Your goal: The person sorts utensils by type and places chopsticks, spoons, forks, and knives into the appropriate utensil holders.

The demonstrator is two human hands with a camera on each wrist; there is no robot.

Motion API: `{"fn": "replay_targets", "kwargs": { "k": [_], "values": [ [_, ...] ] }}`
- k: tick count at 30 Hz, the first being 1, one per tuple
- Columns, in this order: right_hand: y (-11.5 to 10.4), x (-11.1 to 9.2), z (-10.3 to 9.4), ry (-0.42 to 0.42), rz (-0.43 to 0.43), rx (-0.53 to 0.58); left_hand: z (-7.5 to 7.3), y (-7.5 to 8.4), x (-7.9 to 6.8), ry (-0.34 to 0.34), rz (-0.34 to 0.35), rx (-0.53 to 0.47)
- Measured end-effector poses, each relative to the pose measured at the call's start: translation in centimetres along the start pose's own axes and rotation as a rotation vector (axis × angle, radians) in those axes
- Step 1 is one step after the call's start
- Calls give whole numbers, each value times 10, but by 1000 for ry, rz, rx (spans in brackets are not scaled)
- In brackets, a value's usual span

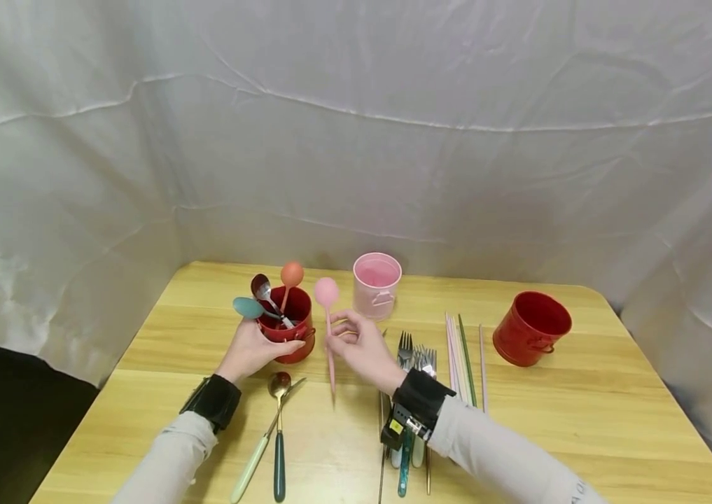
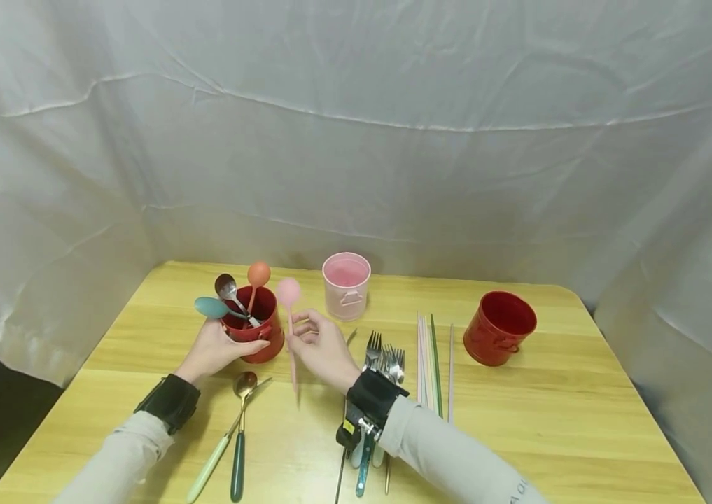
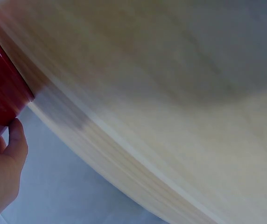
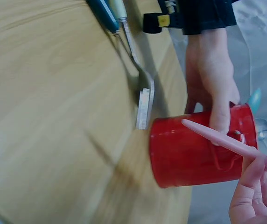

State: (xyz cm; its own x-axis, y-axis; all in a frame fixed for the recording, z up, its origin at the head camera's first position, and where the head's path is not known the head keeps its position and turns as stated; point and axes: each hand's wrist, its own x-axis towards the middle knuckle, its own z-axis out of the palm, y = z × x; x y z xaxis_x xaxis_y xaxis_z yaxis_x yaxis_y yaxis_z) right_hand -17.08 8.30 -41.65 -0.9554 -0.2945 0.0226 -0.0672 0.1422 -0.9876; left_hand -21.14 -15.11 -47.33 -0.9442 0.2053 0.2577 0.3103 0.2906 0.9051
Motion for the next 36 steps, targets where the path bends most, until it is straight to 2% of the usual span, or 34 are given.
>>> {"fn": "replay_targets", "kwargs": {
  "k": [6,14,23,27,31,36],
  "values": [
    [-14,11,4,59,-50,-3,2,0,2,-16,-4,-42],
    [-36,24,9,139,-192,-29,1,2,1,-12,-9,-6],
    [-61,43,16,247,-329,-6,0,5,-2,0,-63,24],
    [-61,48,21,259,-324,-6,0,6,-3,-1,-66,26],
    [-52,53,25,250,-296,-30,1,8,-3,-1,-66,11],
    [-36,58,24,218,-275,-145,1,6,-2,-5,-63,4]
  ]
}}
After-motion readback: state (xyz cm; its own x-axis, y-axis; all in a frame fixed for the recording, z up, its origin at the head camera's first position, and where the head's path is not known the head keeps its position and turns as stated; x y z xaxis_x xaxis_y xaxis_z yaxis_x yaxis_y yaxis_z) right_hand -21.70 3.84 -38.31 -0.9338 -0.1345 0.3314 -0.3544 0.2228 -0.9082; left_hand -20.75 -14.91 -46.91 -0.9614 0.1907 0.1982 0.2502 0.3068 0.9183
